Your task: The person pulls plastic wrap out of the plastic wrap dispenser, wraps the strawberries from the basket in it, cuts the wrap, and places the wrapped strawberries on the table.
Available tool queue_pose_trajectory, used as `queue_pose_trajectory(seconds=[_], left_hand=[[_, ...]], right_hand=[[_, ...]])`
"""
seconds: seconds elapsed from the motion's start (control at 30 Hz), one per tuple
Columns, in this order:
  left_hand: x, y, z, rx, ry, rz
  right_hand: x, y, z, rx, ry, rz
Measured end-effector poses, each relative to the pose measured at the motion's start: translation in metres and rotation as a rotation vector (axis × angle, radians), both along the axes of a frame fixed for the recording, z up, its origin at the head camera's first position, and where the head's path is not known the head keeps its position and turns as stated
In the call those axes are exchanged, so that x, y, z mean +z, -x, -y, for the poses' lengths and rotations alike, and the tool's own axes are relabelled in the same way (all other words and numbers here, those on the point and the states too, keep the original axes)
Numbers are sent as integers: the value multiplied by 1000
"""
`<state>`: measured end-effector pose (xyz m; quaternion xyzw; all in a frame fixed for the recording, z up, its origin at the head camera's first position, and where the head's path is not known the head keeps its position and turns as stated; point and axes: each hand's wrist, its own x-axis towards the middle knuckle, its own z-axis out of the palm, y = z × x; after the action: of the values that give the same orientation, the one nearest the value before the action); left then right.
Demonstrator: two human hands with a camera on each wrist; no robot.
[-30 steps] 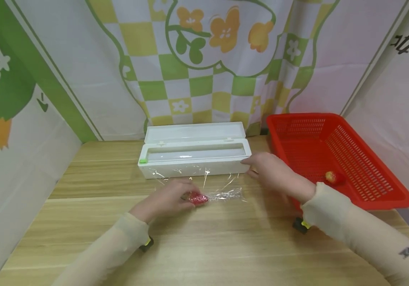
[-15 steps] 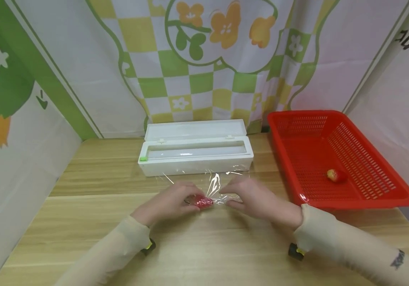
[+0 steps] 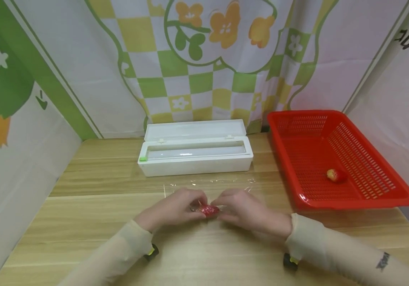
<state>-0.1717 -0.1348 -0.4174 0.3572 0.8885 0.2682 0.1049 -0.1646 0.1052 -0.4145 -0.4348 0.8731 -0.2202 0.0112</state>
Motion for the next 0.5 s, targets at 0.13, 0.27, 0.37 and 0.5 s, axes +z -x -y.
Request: queue_pose_trajectory(seconds=[0.13,0.27,0.37,0.5], left_hand=[[-2,-2,-1,-5,-7,9],[-4,-3,-1,-6,-12,17],[-4,-4,-2,-11,-13,27],[-3,-5,-2,-10,-35,83]], right_hand=[[-3,-1,1,4,17,17],[-4,-1,1,14,31,30],[-5,-1,1,16,35,11],[-7,0,1,4,40,1]])
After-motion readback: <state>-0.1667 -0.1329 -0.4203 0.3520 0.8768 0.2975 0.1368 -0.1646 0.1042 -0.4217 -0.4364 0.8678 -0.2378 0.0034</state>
